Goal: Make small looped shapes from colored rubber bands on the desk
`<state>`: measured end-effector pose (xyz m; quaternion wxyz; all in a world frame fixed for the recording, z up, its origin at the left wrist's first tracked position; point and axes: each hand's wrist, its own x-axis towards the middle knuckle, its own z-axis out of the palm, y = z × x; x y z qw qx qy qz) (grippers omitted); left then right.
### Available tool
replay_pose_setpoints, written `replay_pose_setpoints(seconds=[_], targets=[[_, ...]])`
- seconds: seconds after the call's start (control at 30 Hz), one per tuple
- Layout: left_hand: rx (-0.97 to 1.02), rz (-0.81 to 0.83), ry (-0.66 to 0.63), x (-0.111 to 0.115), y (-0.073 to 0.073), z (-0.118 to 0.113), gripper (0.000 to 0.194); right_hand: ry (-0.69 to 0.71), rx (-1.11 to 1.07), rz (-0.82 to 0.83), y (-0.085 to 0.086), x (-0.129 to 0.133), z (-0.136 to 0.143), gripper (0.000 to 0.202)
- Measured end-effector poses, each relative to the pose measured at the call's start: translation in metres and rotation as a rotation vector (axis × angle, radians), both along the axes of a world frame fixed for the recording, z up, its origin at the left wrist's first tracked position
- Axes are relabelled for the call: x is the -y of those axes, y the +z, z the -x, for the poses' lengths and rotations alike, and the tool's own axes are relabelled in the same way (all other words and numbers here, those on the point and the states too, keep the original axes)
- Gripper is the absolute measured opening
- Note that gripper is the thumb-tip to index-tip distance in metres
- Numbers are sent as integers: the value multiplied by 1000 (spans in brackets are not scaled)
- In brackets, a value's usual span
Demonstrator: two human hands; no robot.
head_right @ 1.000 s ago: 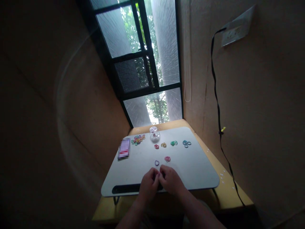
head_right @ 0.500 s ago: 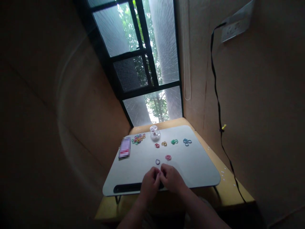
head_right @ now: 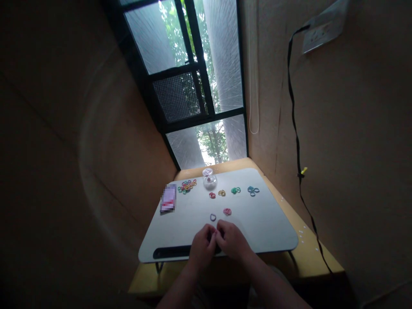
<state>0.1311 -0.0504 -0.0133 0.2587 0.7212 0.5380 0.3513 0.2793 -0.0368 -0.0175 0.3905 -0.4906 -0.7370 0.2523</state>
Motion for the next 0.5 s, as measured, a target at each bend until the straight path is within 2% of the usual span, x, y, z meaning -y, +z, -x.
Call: replay_pose_setpoints(seconds=[0.5], targets=[[-15, 24, 16, -2, -1, -4, 12, -3, -16, 14, 2, -1, -2, 15]])
